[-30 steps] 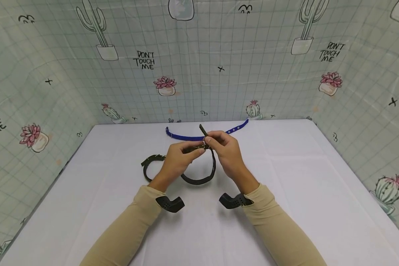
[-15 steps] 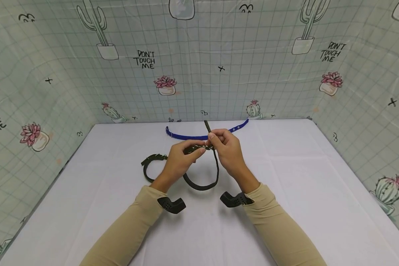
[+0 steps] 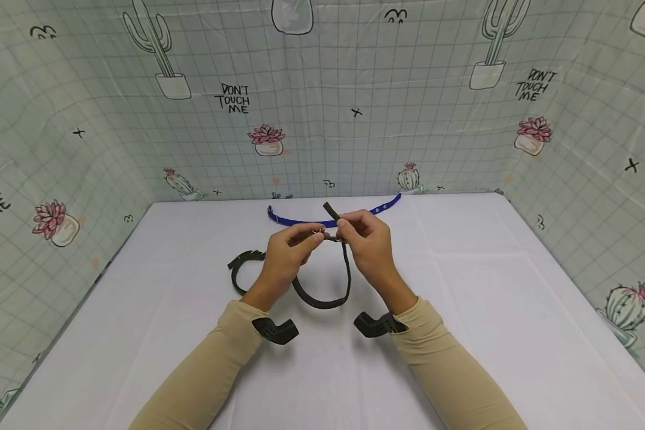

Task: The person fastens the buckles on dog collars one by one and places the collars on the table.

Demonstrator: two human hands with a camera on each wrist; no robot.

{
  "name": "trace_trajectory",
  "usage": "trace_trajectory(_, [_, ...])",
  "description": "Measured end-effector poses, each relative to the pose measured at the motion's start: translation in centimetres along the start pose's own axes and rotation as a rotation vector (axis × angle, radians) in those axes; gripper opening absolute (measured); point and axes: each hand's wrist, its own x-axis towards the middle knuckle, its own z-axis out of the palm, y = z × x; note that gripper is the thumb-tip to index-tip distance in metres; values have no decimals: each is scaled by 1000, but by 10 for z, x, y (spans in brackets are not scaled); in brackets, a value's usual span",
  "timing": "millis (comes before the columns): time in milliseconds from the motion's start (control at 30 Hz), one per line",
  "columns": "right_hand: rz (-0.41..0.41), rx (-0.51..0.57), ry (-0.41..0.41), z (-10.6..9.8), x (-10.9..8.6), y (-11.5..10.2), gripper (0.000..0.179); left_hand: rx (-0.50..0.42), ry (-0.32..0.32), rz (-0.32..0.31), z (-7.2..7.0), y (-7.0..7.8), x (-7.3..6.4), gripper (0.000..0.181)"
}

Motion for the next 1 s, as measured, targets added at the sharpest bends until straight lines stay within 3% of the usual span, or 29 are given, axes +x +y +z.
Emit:
trace_trajectory(267, [-51,87,-21,-2,2,-3,13,-51,25,3,-1,-2,1,36])
trace_trajectory(600, [-77,161,-21,-2,3,-2,10,-95,34,24,3,3,1,29])
trace_trajectory(1000, [-74,162,-36,-3,1,-2,12,-123,31,0,4,5,0,32])
